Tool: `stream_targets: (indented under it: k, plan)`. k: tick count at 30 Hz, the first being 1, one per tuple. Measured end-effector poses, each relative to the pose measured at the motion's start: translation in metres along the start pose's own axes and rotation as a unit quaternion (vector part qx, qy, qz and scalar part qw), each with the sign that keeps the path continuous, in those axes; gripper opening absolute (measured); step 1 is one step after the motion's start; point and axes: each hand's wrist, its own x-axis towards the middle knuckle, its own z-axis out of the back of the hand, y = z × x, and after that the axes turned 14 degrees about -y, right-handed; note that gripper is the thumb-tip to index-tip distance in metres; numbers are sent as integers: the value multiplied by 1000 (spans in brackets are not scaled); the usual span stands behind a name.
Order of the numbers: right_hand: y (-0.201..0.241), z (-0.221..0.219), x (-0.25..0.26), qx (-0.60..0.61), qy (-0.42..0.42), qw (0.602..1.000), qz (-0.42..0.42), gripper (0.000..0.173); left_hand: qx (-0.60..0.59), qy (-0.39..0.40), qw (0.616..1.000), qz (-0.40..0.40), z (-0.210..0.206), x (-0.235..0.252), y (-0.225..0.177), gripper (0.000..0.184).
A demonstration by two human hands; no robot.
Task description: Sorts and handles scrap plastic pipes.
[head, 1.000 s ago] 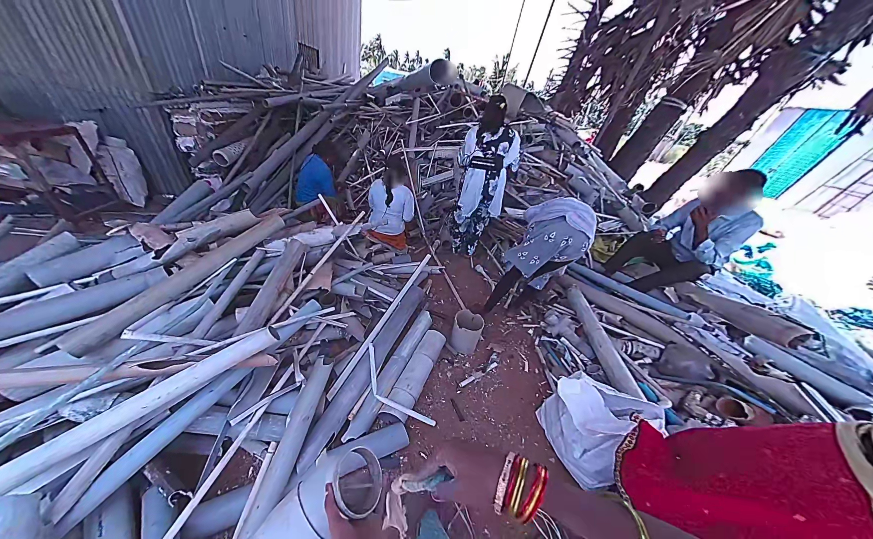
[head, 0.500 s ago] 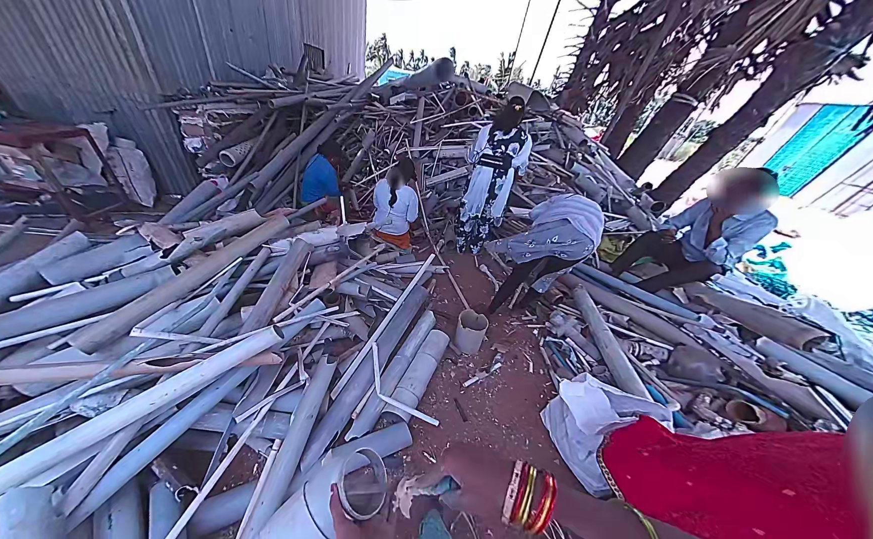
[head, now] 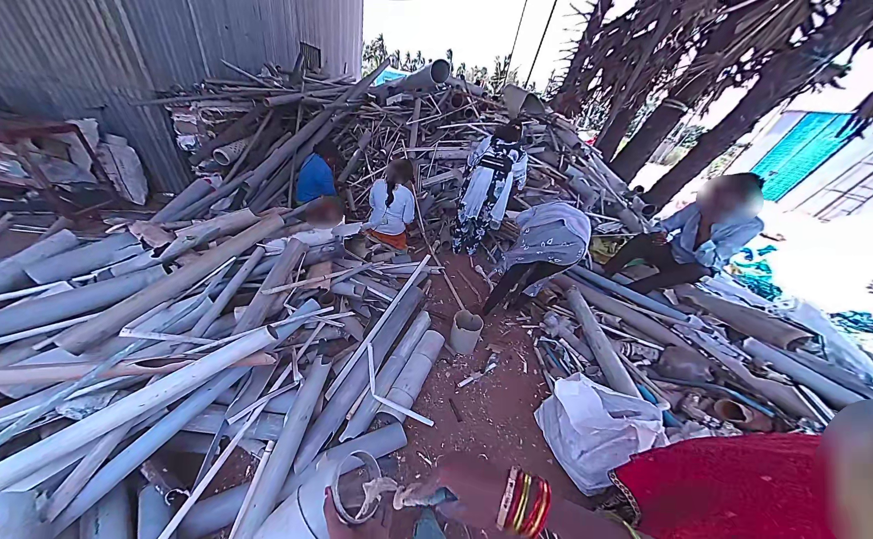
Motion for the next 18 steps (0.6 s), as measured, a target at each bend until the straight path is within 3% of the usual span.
stream_targets:
  k: [4,6,8,11,15,18]
  plan:
    - [-8,-6,4,-46,37,998,-34,36,25,-10,1000,-9,4,11,1,71]
    - [-8,-4,3,-101,17,993,-66,35,-21,5,1000,5,20,38,10,74]
    - [-4,-4,4,-125,18,989,-78,37,-33,3,999,8,18,34,11,74]
    - [2,-8,6,-53,46,997,-36,37,24,3,1000,-11,-1,3,0,68]
    - [-10,-4,3,90,-21,996,-9,34,24,0,1000,-15,-2,3,-2,69]
    - [-11,-5,1,57,-6,998,-7,34,22,6,1000,-19,-5,2,-3,67]
